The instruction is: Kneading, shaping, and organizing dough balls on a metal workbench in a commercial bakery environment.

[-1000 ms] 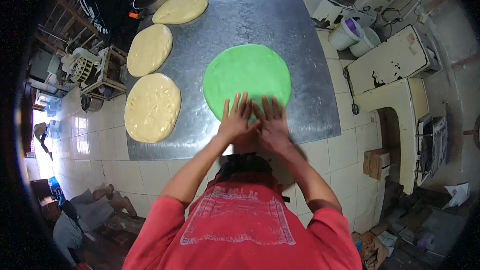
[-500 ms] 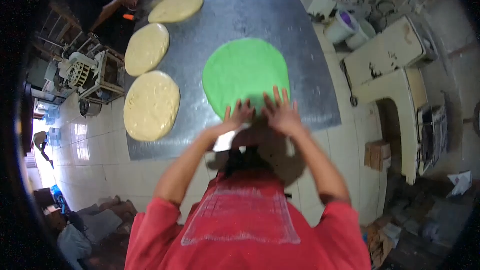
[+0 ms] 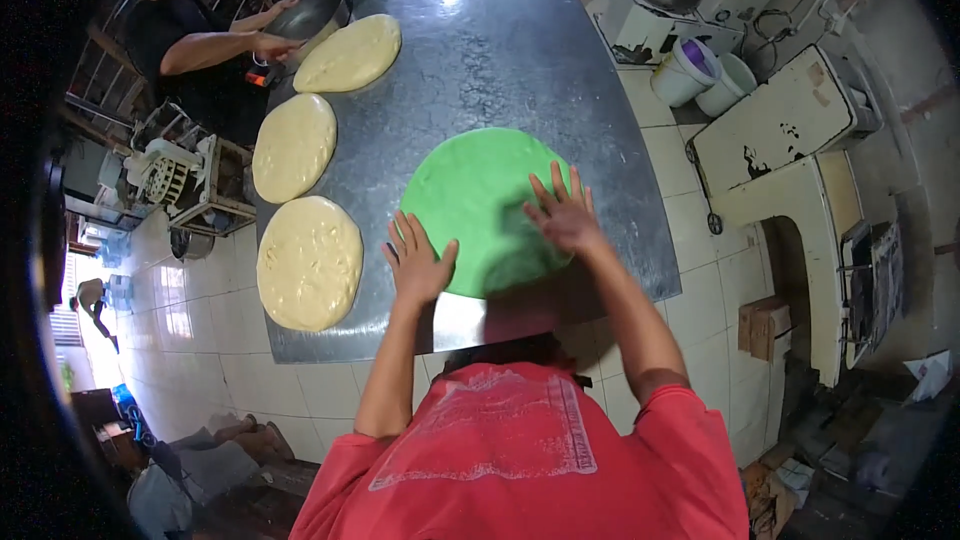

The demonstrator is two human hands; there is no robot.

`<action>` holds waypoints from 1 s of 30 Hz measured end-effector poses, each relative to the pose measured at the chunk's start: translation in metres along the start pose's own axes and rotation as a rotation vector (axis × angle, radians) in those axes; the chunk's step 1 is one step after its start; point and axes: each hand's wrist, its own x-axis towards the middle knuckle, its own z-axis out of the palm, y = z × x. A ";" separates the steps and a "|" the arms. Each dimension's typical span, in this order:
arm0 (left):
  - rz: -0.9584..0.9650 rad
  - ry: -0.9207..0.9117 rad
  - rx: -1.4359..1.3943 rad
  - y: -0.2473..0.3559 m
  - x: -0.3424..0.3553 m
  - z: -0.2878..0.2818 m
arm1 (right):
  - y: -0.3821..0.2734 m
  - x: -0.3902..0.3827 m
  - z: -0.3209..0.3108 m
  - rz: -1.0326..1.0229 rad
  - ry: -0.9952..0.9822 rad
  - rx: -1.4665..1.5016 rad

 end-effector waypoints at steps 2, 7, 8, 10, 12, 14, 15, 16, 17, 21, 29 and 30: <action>-0.076 -0.103 -0.011 0.007 0.016 -0.005 | 0.005 0.011 -0.006 -0.006 -0.214 0.066; 0.150 0.112 -0.159 0.019 0.066 0.002 | -0.013 0.059 0.013 -0.254 0.482 0.199; 0.140 0.087 -0.125 0.015 0.070 0.004 | -0.003 0.062 0.019 -0.321 0.458 0.068; 0.133 0.035 -0.056 0.002 0.086 0.007 | 0.020 0.071 0.031 -0.439 0.415 -0.197; 0.112 -0.186 -0.089 0.001 0.091 -0.017 | 0.038 0.069 0.033 -0.477 0.364 -0.329; 0.082 -0.349 -0.156 0.010 0.117 -0.069 | 0.035 0.092 -0.023 -0.433 0.271 0.088; 0.085 -0.282 -0.426 0.008 0.127 -0.079 | 0.029 0.101 -0.051 -0.406 0.219 0.296; 0.091 -0.207 -0.691 0.008 0.136 -0.085 | 0.023 0.106 -0.066 -0.374 0.168 0.504; 0.129 -0.096 -0.623 0.006 0.146 -0.072 | 0.007 0.112 -0.065 -0.397 0.154 0.511; 0.135 0.081 -0.280 0.017 0.158 -0.027 | -0.053 0.121 -0.036 0.131 -0.054 0.216; 0.329 -0.281 -0.240 0.010 0.154 -0.053 | -0.006 0.124 -0.057 -0.426 -0.579 0.476; 0.379 -0.173 -0.255 0.007 0.147 -0.048 | -0.008 0.113 -0.053 -0.499 -0.415 0.466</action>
